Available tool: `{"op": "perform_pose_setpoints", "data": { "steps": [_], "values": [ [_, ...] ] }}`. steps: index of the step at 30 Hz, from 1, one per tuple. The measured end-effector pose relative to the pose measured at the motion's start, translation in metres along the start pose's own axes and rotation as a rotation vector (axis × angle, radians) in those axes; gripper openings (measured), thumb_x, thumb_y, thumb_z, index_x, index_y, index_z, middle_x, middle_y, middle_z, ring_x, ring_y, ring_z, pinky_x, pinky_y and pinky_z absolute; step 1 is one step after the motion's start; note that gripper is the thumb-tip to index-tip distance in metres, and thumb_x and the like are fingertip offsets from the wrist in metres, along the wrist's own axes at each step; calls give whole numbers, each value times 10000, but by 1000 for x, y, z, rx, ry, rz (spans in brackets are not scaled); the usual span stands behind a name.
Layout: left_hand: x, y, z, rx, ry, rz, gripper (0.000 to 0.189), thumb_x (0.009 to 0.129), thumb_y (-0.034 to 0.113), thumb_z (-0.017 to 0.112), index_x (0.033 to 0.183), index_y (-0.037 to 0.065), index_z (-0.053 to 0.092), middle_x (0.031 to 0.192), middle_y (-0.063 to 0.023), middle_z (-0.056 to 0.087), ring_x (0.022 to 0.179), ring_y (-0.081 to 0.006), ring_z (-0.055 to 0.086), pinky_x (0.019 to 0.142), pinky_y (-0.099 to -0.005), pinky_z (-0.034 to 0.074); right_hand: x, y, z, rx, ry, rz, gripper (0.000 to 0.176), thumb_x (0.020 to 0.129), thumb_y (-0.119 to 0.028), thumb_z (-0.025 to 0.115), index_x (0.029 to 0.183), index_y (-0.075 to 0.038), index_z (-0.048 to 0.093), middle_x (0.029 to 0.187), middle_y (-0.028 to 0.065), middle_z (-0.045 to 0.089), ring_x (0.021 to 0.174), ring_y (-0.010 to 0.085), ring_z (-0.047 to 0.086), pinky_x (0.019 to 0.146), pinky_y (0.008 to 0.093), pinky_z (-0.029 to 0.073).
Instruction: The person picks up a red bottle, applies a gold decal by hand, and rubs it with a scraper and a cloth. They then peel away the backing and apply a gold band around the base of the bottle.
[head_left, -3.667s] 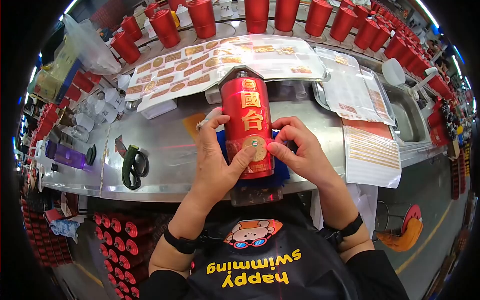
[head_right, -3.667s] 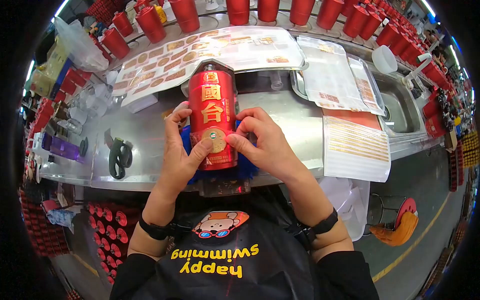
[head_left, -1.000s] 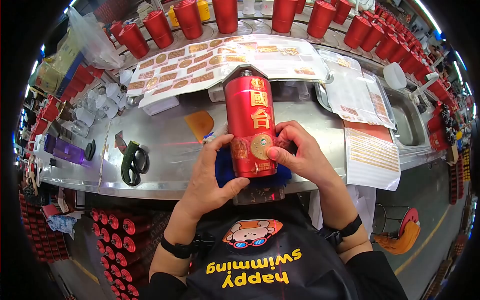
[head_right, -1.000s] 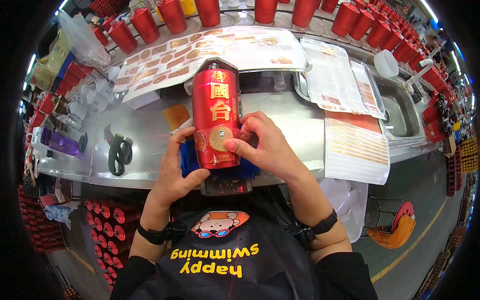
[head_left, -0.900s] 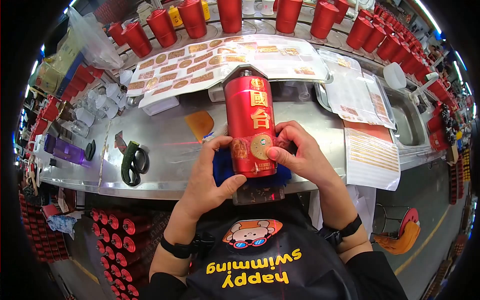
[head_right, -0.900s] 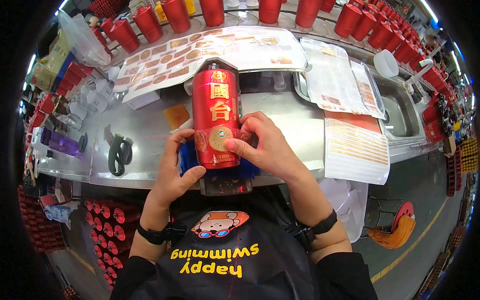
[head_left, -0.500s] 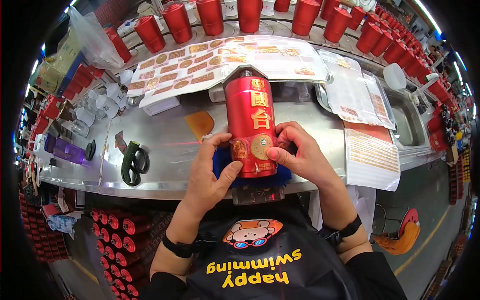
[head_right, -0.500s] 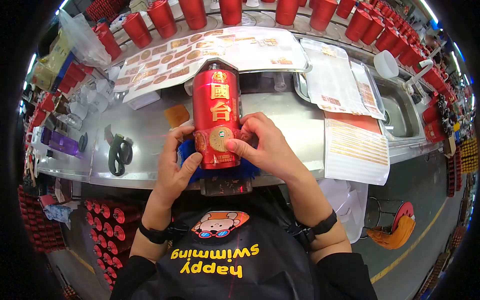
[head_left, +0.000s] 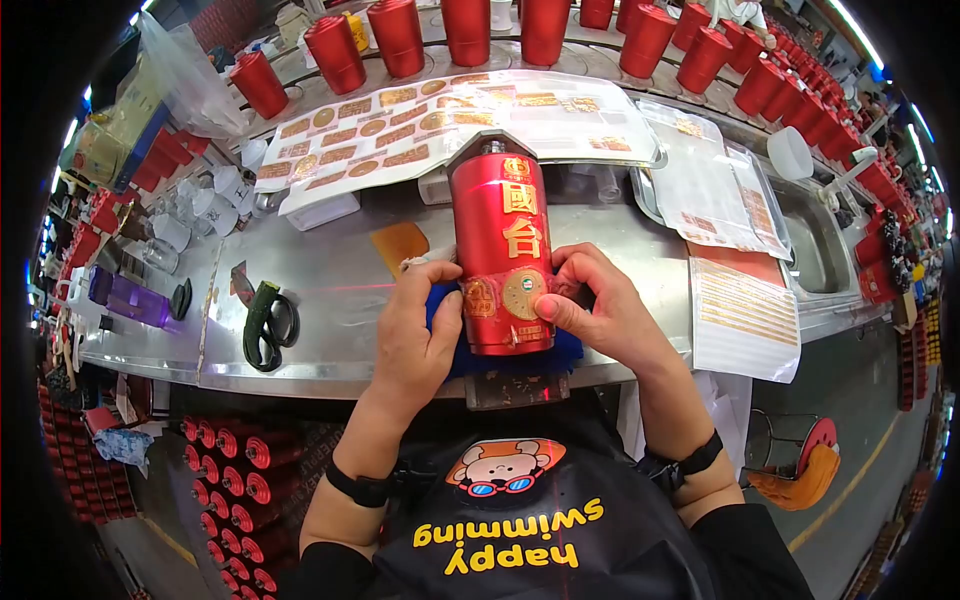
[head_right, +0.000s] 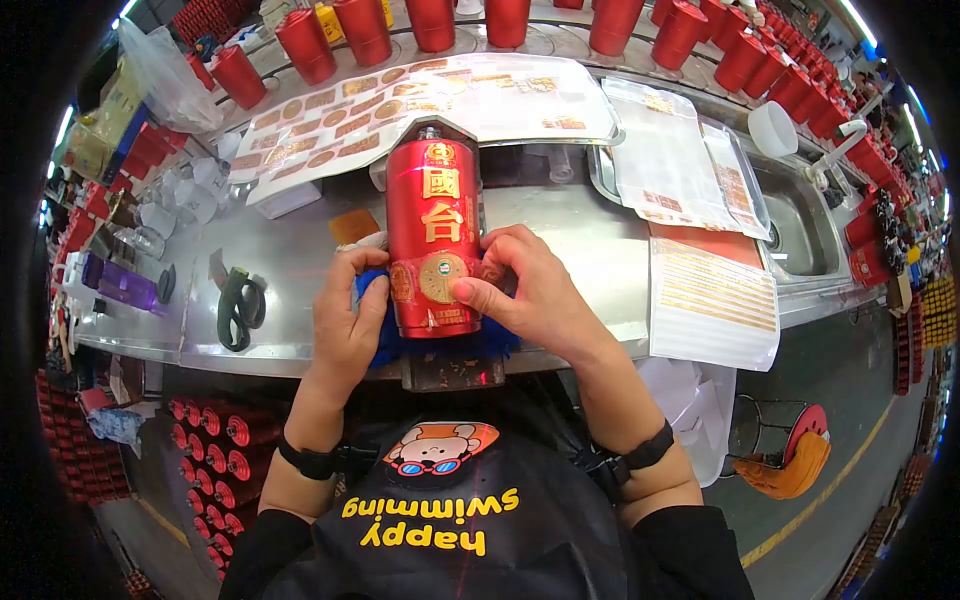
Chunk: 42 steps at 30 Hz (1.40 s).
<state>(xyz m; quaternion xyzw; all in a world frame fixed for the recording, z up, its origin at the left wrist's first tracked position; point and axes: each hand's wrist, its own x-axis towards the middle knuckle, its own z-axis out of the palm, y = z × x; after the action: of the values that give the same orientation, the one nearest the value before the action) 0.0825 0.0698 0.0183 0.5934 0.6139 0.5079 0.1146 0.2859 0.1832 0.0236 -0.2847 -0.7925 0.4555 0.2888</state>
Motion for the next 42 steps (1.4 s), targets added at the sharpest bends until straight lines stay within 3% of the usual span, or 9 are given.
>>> {"op": "perform_pose_setpoints", "data": {
  "steps": [5, 11, 20, 23, 29, 36, 42],
  "values": [
    [3, -3, -1, 91, 2, 50, 114, 900, 40, 561, 1008, 3, 563, 918, -148, 616, 840, -293, 613, 754, -360, 474, 0, 0, 0, 8, 0, 3, 482, 842, -438, 728, 867, 8, 545, 1009, 123, 551, 849, 215, 549, 743, 315, 475],
    [4, -5, -6, -80, 16, -24, 81, 903, 51, 552, 971, 9, 564, 881, -128, 604, 744, -256, 591, 696, -331, 474, 0, -1, 0, 12, -5, 7, 481, 842, -433, 729, 864, 10, 544, 994, 118, 546, 833, 205, 542, 732, 312, 474],
    [5, -2, 3, 53, 56, 17, 96, 872, 44, 568, 961, 9, 562, 916, -138, 630, 851, -325, 613, 766, -381, 471, 0, 0, 0, 14, -2, 1, 476, 844, -425, 729, 873, 15, 547, 989, 116, 546, 830, 200, 542, 735, 309, 471],
    [7, -2, 0, 111, 29, 44, 91, 868, 39, 567, 955, 13, 561, 900, -138, 620, 823, -328, 600, 756, -375, 470, 0, 0, 0, 0, -5, -1, 474, 846, -423, 727, 875, 15, 548, 993, 115, 546, 834, 197, 544, 736, 308, 472],
    [5, -6, -9, -151, 1, -89, 102, 863, 33, 559, 963, 17, 565, 881, -142, 596, 787, -311, 580, 747, -361, 465, 0, -1, -1, 15, -15, 23, 476, 847, -418, 726, 904, 26, 564, 998, 112, 546, 828, 184, 546, 733, 300, 471],
    [5, -3, 0, 133, 51, 99, 139, 835, 38, 588, 973, 27, 583, 902, -148, 613, 862, -358, 582, 769, -419, 458, 0, -4, -1, 21, -18, 29, 448, 851, -392, 728, 864, 20, 552, 1023, 114, 551, 798, 169, 545, 717, 291, 472],
    [8, -2, -7, 34, 38, 53, 94, 828, 29, 583, 920, 26, 565, 867, -151, 601, 840, -355, 579, 753, -423, 450, 0, 0, -1, 38, -11, 15, 423, 849, -368, 733, 844, 7, 537, 1036, 109, 555, 799, 156, 539, 713, 283, 468]
  ]
}}
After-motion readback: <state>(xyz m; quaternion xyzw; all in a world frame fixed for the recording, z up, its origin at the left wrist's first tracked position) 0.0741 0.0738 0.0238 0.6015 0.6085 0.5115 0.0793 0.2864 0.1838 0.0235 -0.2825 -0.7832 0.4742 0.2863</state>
